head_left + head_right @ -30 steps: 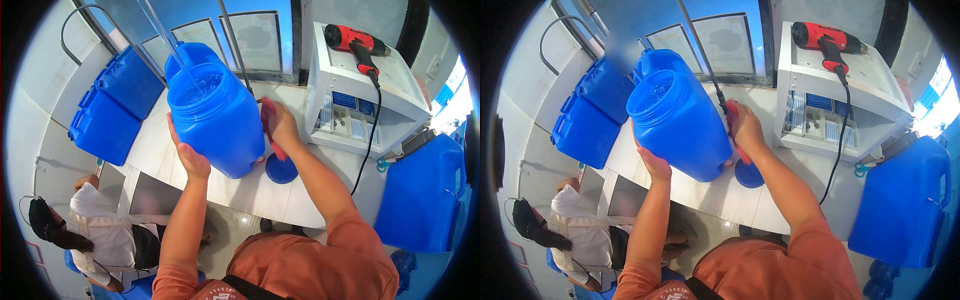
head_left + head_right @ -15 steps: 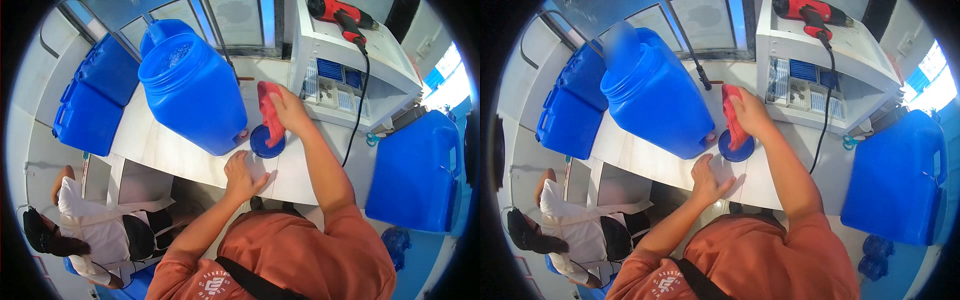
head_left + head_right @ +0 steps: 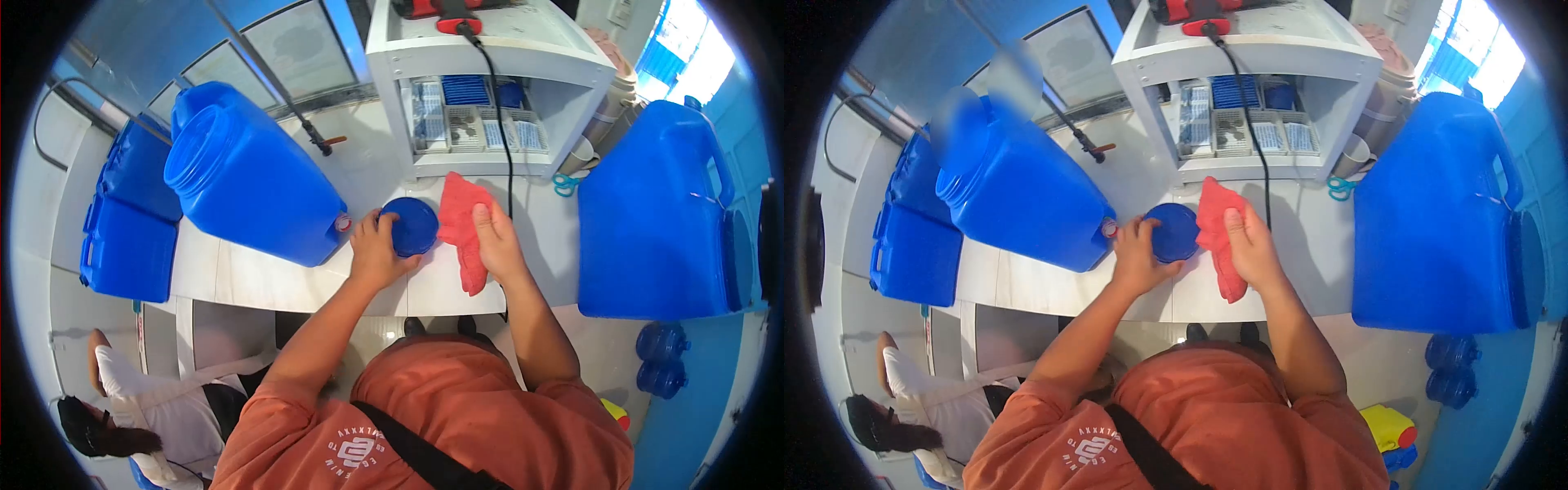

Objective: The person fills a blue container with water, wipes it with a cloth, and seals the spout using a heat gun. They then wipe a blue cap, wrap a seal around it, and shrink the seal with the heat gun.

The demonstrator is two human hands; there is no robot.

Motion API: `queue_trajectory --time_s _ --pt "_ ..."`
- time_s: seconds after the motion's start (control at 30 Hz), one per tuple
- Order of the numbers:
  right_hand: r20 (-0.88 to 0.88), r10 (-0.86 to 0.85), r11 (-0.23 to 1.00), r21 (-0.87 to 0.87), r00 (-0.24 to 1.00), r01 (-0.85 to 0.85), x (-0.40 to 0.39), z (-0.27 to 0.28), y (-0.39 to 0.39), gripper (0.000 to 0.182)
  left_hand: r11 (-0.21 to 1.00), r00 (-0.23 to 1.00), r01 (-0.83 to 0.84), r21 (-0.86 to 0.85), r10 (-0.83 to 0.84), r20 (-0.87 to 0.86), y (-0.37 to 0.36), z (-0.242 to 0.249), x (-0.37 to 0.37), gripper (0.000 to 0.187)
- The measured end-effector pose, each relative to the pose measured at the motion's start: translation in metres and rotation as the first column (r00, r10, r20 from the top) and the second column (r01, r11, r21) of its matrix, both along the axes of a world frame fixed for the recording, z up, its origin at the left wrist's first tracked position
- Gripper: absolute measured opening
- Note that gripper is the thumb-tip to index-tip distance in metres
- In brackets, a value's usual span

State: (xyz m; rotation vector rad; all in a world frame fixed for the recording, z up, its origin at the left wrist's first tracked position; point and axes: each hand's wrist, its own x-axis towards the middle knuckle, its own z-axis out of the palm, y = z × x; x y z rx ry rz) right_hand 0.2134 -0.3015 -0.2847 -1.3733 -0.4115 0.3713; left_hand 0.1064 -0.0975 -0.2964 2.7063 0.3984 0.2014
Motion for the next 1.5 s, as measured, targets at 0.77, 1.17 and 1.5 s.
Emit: queue_trajectory --time_s 0.77,1.17,1.5 --pt "0.804 0.223 0.955 -0.292 0.552 0.040 -0.020 0.121 0.057 0.048 -0.512 0.873 0.388 -0.766 0.470 0.128 -0.034 0.083 0.042 0.052" --pt "0.874 0.010 0.977 -0.111 0.486 0.180 -0.053 0.125 0.051 0.057 -0.190 0.646 0.739 -0.646 0.473 0.600 -0.049 0.150 0.020 0.078" --pt "-0.240 0.073 0.714 0.691 0.968 0.118 0.003 0.145 0.046 0.055 0.570 0.629 0.715 -0.406 -0.269 0.729 -0.064 0.113 -0.009 0.110"
